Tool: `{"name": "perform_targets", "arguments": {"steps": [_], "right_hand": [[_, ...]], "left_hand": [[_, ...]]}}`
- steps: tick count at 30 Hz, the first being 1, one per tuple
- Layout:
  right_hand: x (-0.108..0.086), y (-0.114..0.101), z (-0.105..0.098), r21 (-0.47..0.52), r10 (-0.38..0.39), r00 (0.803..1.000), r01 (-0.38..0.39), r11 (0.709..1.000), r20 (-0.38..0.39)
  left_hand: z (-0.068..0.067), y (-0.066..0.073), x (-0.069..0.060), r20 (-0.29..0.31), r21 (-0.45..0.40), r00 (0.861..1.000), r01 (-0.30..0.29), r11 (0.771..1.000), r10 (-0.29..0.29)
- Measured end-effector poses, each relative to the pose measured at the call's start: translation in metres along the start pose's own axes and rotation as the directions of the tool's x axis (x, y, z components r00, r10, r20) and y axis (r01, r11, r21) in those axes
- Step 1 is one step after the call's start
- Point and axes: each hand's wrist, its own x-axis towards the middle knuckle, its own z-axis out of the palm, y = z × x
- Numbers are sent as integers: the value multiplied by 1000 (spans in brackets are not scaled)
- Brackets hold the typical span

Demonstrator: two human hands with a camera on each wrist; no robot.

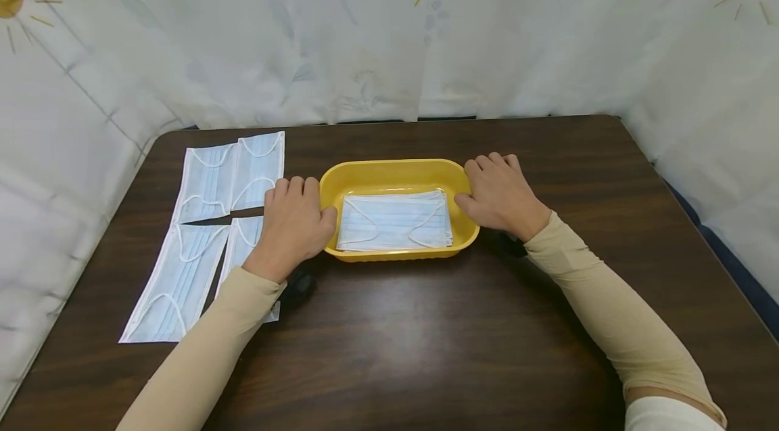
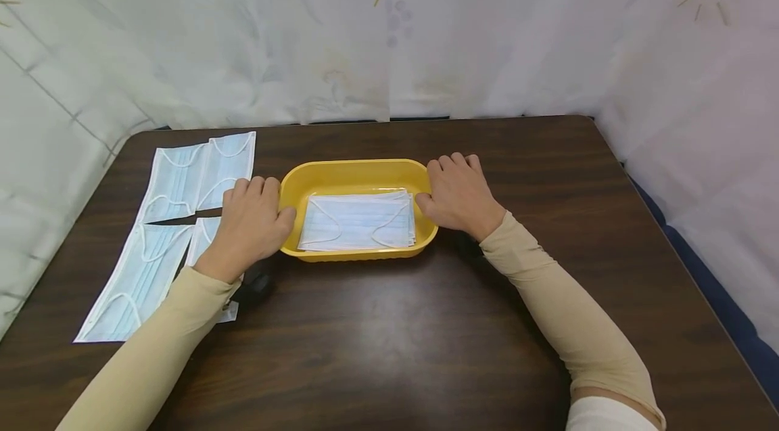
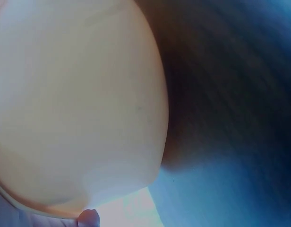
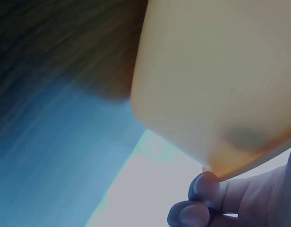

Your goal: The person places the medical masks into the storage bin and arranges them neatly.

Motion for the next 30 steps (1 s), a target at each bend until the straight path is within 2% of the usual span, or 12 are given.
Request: {"name": "perform_targets", "arguments": {"steps": [6, 10, 20, 30], "right_hand": [[-2, -4, -6, -56, 11, 1000, -11, 998, -13], [-3, -8, -9, -64, -20, 999, 18, 998, -34], [-5, -11, -5, -80, -26, 997, 20, 997, -76], [-2, -12, -6, -108, -15, 999, 10, 994, -47]], "left_hand": [[1, 0, 1, -5, -5, 1000, -5, 1000, 5], [0, -1, 0, -15, -1, 1000, -5, 1000, 5], [1, -2, -1, -33, -10, 999, -16, 1000, 16], [1, -2, 0, -12, -17, 1000, -4, 1000, 4]]}}
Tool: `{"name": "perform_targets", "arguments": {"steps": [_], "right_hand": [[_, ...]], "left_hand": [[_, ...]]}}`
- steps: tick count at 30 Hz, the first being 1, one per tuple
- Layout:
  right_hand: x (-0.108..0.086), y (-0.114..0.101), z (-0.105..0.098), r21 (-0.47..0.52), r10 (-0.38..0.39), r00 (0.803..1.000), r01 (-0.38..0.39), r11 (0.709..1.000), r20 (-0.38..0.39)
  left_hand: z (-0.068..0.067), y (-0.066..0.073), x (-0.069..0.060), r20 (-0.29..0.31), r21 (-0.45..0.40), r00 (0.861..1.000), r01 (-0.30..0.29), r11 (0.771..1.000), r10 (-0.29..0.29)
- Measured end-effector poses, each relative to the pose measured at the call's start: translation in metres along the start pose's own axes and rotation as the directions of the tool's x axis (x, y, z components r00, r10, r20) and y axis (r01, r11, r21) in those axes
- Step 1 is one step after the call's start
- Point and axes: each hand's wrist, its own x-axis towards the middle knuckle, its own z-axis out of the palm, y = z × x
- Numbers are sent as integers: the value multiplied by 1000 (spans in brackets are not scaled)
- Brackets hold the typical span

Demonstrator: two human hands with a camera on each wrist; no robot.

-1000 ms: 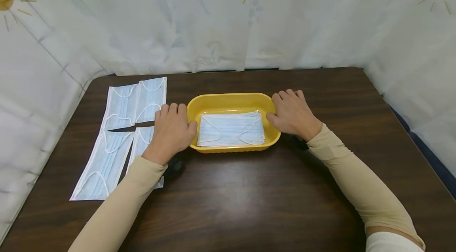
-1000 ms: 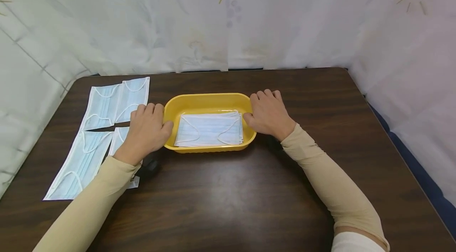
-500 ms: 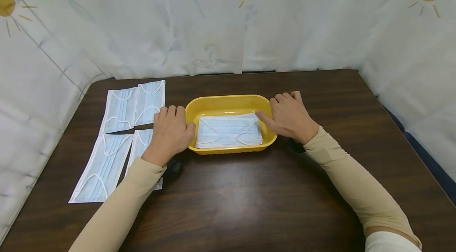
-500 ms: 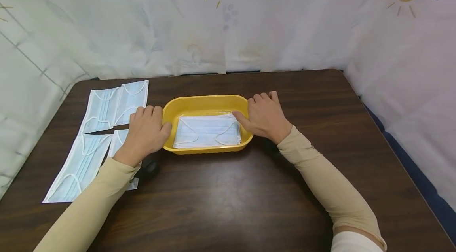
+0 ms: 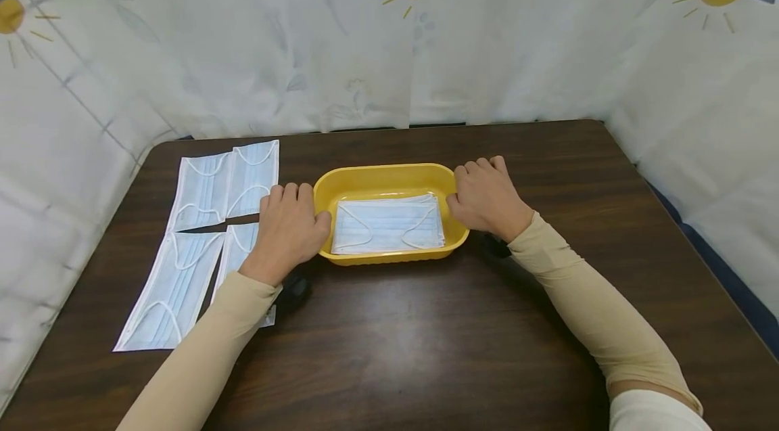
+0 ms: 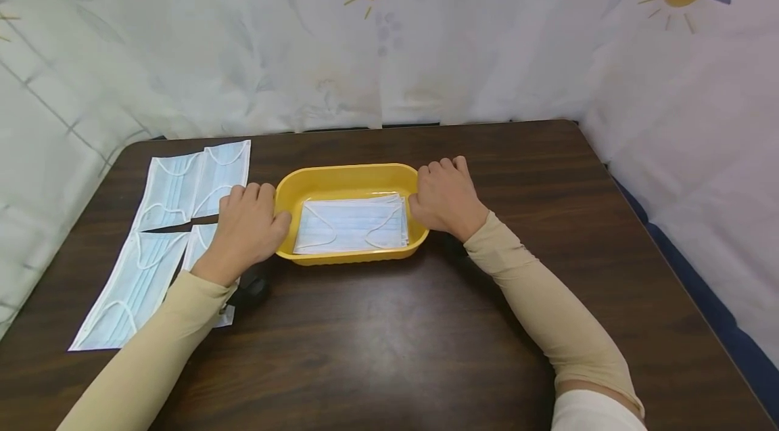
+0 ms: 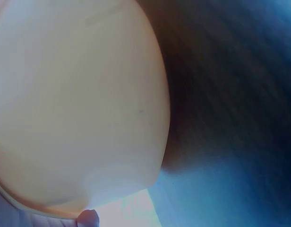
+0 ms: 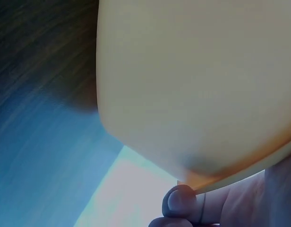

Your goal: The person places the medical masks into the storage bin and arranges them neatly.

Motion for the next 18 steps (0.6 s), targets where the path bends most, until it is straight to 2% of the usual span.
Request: {"name": "perform_targets", "arguments": {"steps": [12, 18], "right_hand": [[2, 0, 1, 6, 4, 1000, -4, 1000, 6], [1, -1, 1, 10, 6, 1000, -5, 1000, -12]], "left_hand": [[-3, -2, 0, 1, 0, 1000, -5, 1000, 5], [-6, -1, -1, 25, 23, 1000, -7, 1000, 6]]}}
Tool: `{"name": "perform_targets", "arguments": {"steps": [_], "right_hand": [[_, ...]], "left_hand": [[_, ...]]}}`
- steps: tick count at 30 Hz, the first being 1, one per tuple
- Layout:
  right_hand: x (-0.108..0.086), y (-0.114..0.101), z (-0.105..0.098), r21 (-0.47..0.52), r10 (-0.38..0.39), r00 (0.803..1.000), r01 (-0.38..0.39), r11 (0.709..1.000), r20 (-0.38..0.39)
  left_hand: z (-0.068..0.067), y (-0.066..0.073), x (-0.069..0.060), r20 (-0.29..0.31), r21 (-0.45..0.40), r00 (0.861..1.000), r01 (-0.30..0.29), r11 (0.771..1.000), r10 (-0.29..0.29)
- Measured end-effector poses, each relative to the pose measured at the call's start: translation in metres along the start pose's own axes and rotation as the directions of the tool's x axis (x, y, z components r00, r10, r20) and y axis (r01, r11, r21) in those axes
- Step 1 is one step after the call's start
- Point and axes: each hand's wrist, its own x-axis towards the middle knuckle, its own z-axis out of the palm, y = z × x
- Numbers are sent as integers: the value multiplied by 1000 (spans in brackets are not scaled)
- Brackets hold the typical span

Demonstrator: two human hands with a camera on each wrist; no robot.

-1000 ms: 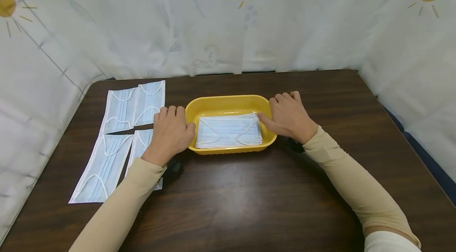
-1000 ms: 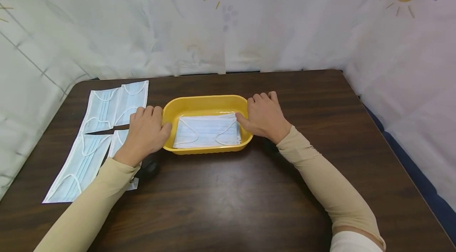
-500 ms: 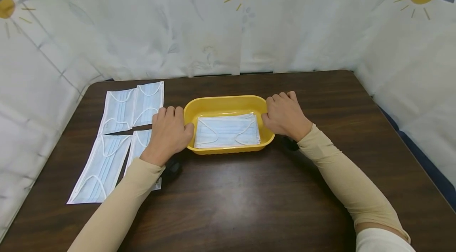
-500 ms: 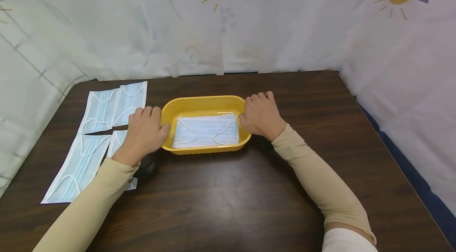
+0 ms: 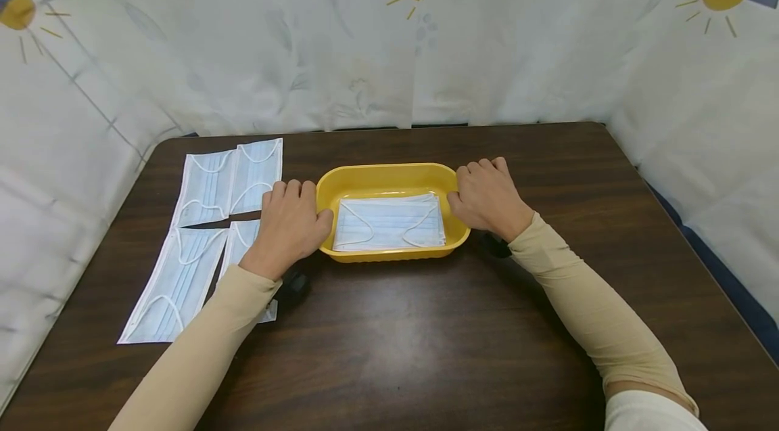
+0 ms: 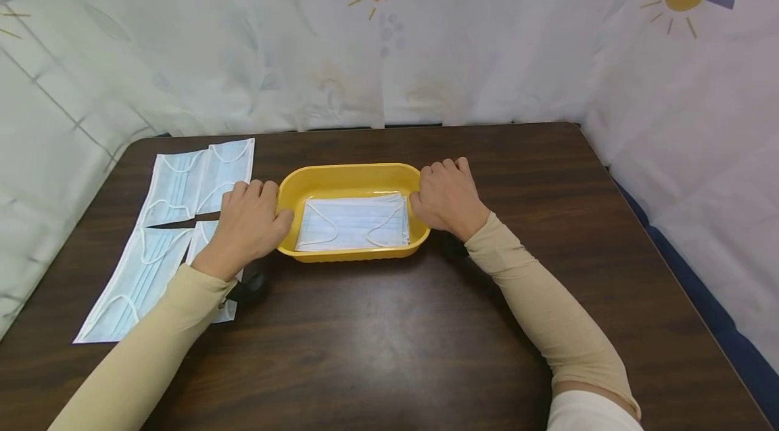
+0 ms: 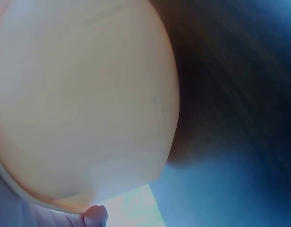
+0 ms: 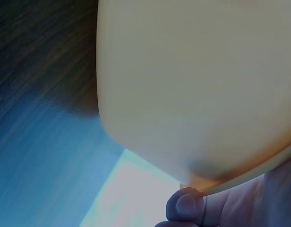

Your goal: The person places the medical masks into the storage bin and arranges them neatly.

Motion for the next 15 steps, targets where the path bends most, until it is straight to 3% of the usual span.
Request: {"name": "perform_targets", "arguments": {"steps": [10, 15], "right_hand": [[0, 1, 0, 7, -4, 1000, 4, 1000, -8], [0, 1, 0, 15, 15, 1000, -15, 1000, 12]], "left_hand": [[-6, -2, -1, 102, -36, 995, 25, 999, -21], [-9, -4, -1, 102, -52, 995, 26, 998, -20]]}}
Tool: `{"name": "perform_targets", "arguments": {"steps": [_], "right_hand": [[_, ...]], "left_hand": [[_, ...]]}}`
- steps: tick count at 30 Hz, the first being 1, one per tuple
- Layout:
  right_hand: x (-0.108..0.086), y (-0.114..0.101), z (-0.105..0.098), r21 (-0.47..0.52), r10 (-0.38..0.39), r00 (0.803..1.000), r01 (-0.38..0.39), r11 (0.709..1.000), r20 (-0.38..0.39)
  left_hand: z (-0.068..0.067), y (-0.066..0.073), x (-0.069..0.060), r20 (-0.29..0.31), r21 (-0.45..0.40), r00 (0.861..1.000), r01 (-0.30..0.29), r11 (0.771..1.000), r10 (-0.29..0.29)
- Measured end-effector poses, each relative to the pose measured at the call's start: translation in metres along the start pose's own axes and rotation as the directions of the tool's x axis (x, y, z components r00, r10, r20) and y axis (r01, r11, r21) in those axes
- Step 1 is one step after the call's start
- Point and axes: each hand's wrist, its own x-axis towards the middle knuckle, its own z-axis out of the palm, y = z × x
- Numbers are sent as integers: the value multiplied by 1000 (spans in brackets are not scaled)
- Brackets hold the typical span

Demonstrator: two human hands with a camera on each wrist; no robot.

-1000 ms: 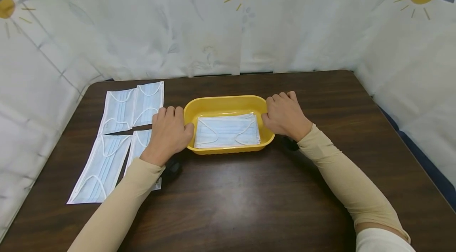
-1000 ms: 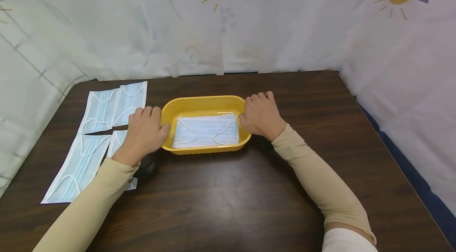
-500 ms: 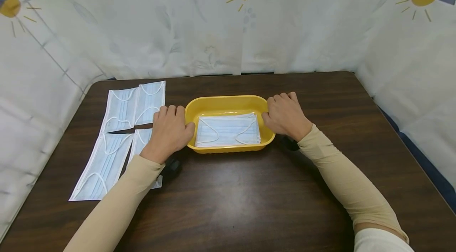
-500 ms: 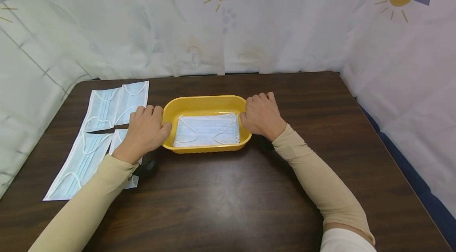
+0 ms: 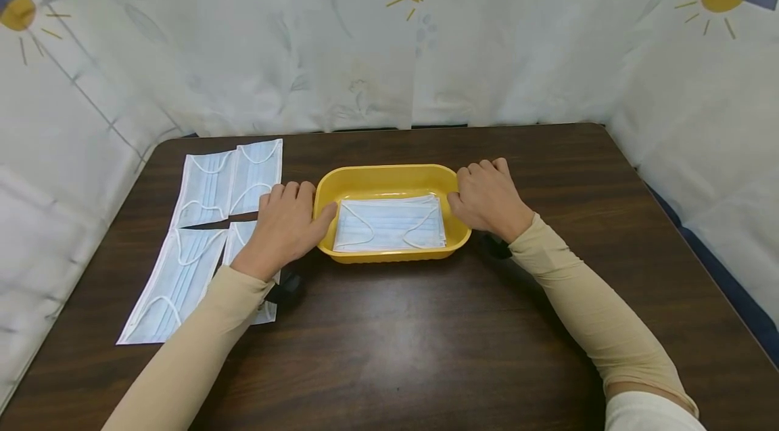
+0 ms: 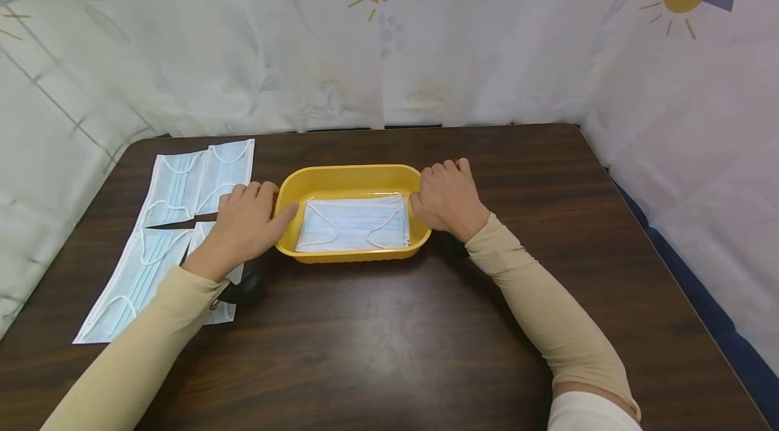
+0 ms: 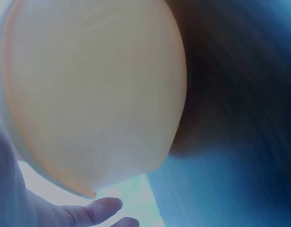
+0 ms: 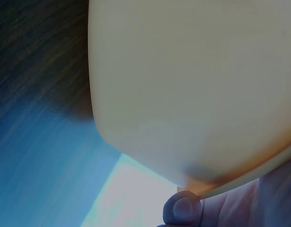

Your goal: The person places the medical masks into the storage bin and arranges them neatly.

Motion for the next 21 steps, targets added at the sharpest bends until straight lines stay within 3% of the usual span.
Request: {"name": "perform_targets", "arguments": {"steps": [11, 21], "right_hand": [[1, -2, -2, 7, 10, 1000, -11, 1000, 26], [1, -1, -1, -5, 21, 999, -20, 1000, 26]], "left_hand": [[-6, -22, -8, -107, -46, 994, 19, 999, -24], [-10, -43, -11, -115, -83, 993, -8, 997, -2]]}}
